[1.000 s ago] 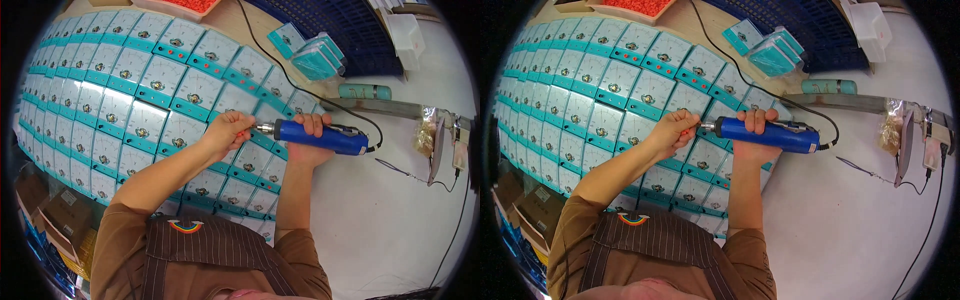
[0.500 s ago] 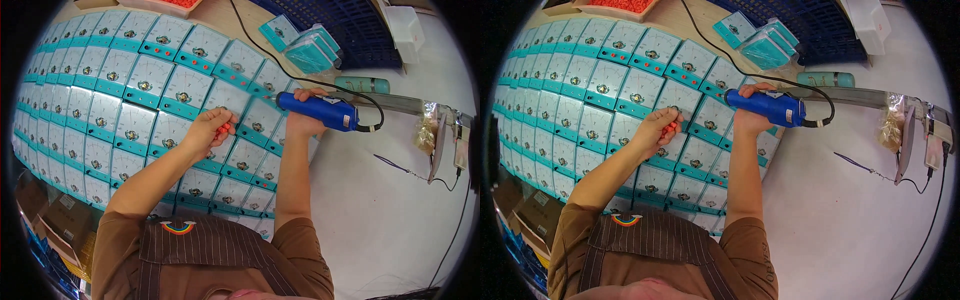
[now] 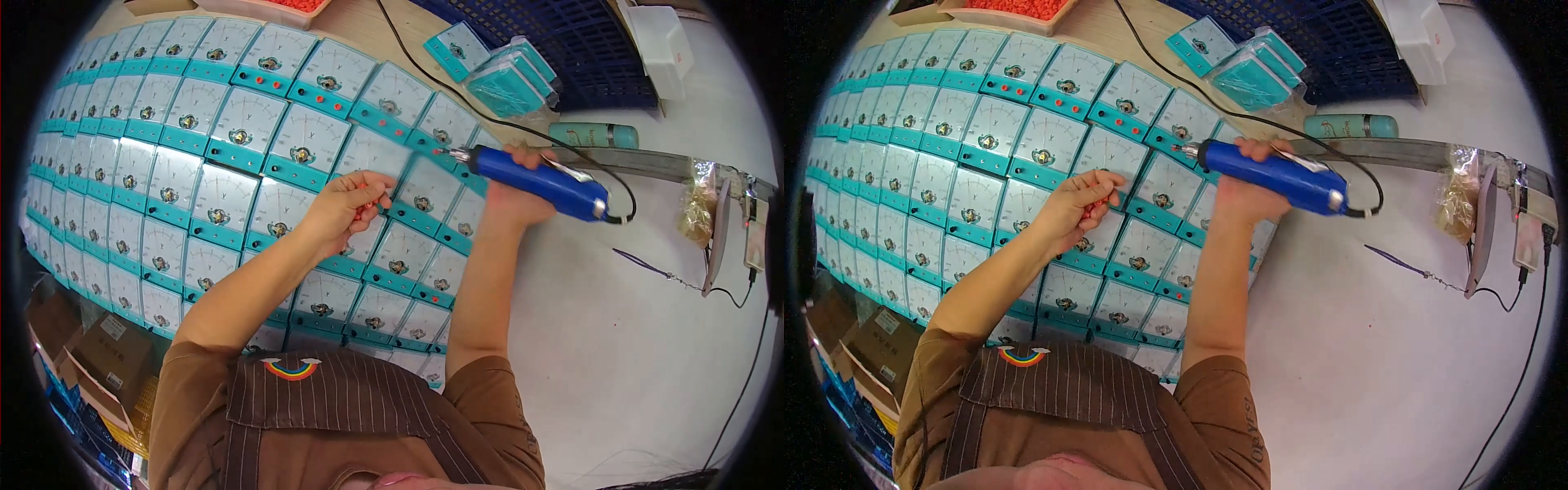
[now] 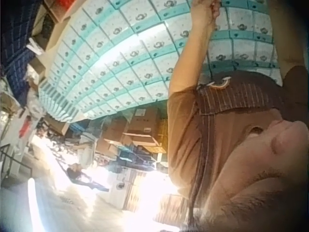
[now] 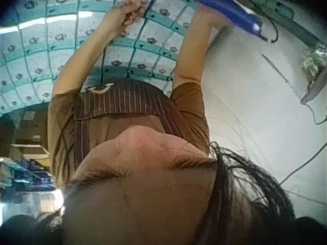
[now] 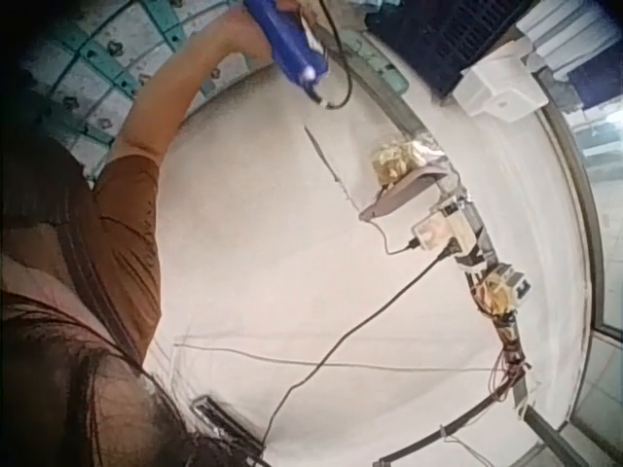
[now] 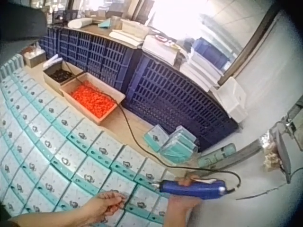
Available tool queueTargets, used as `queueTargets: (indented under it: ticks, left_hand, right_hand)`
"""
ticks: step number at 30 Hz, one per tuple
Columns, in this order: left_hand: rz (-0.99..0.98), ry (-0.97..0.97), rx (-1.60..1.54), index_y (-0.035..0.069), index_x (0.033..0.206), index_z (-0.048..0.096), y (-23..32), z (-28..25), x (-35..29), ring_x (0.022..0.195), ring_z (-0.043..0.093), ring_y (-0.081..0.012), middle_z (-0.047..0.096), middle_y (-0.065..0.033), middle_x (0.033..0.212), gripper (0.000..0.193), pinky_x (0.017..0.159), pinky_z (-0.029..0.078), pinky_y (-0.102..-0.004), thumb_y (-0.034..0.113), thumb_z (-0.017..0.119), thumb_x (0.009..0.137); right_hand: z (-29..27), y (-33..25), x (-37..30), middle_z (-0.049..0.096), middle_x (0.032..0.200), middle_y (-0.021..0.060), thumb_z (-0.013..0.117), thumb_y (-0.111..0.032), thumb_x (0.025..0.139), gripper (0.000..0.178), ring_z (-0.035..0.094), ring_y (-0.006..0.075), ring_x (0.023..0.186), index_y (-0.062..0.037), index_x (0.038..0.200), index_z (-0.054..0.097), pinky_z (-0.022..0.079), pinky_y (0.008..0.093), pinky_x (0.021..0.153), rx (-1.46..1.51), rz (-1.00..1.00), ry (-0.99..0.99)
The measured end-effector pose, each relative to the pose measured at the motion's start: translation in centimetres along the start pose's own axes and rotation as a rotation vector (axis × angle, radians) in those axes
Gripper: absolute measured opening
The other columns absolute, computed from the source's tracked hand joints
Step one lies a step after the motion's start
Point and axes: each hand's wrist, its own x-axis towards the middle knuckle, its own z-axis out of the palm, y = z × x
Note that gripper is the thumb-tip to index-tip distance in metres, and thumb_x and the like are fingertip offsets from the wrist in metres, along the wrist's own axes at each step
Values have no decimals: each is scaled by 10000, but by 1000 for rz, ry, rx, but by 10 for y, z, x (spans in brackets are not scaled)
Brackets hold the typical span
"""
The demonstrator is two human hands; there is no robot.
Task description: Screwing small components onto analog meters using an electric screwdriver at a workshop bench.
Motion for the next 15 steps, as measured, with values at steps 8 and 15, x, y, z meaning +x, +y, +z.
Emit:
queueTargets:
  ticks: [8, 15]
  left_hand:
    - [-90, -185, -34, 57, 785, 524, -3, 6, 5, 438, 374, -49, 537, -36, 592, 149, 355, 234, -167, 163, 592, 866]
    - [-62, -60, 88, 11, 935, 574, -7, 12, 9, 454, 364, -56, 521, -36, 652, 227, 369, 250, -181, 220, 484, 924]
  right_hand:
    - [31, -26, -54, 487, 641, 25, 410, -346, 823, 315, 458, 179, 653, -70, 882, 549, 360, 374, 777, 403, 252, -273]
    - [18, -23, -34, 504, 639, 59, 393, -409, 799, 403, 480, 204, 662, -65, 918, 563, 358, 373, 795, 204, 53, -43]
